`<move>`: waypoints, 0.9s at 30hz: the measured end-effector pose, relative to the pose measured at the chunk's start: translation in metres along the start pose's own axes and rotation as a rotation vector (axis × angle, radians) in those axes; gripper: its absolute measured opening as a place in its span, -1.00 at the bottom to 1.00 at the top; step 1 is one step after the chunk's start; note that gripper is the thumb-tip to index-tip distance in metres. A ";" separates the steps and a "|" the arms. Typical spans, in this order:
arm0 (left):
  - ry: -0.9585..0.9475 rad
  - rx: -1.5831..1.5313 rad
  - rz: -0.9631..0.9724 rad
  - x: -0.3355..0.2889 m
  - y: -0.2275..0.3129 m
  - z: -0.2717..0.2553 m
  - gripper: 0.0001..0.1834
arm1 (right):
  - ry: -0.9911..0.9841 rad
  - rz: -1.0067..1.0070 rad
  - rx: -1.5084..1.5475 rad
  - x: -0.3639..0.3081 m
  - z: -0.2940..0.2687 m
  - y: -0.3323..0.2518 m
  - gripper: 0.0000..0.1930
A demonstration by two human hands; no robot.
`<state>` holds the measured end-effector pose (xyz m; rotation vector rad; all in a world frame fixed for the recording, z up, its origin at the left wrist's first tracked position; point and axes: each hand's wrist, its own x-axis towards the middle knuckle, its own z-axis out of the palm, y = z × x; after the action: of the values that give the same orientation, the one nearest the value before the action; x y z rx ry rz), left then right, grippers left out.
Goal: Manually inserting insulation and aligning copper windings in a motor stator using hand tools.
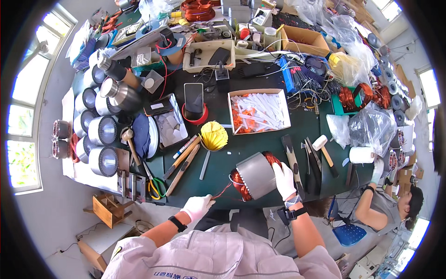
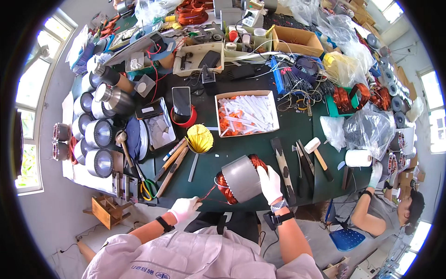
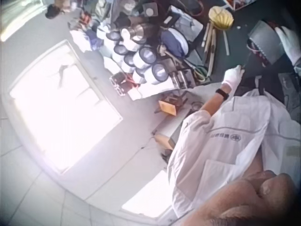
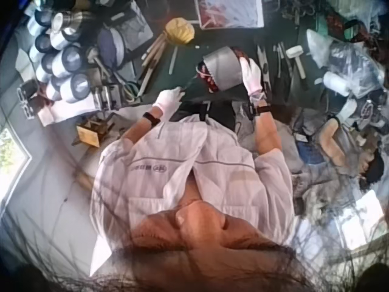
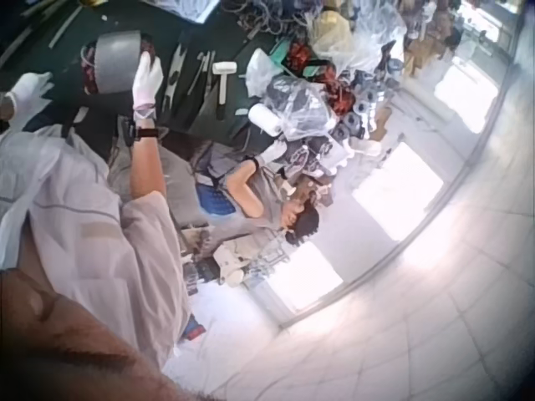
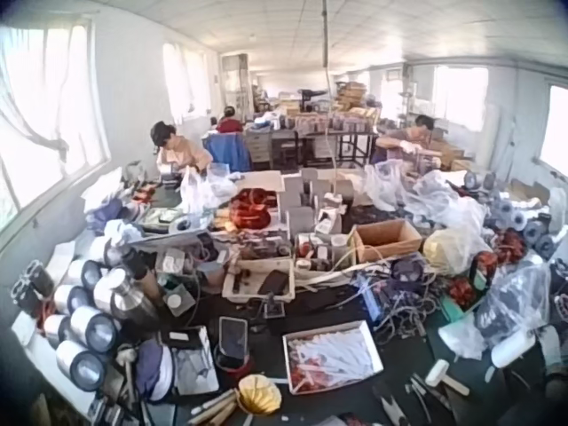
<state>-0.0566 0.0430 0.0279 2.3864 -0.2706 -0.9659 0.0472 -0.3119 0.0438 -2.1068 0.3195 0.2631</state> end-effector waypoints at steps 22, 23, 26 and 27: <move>-0.172 -0.460 0.033 0.066 0.046 0.024 -0.71 | -0.157 0.065 0.162 -0.003 -0.015 0.014 -0.60; -0.099 -0.380 0.149 0.078 0.053 0.029 -0.72 | -0.166 0.076 0.206 -0.003 -0.015 0.013 -0.60; 0.140 -0.831 0.332 0.103 0.055 0.067 -0.72 | -0.257 0.069 0.240 0.003 -0.014 0.011 -0.60; 0.144 -0.971 0.313 0.106 0.059 0.068 -0.72 | -0.260 0.066 0.235 0.004 -0.016 0.013 -0.60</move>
<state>-0.0262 -0.0740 -0.0415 1.4525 -0.0774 -0.5704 0.0477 -0.3329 0.0409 -1.8078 0.2520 0.5091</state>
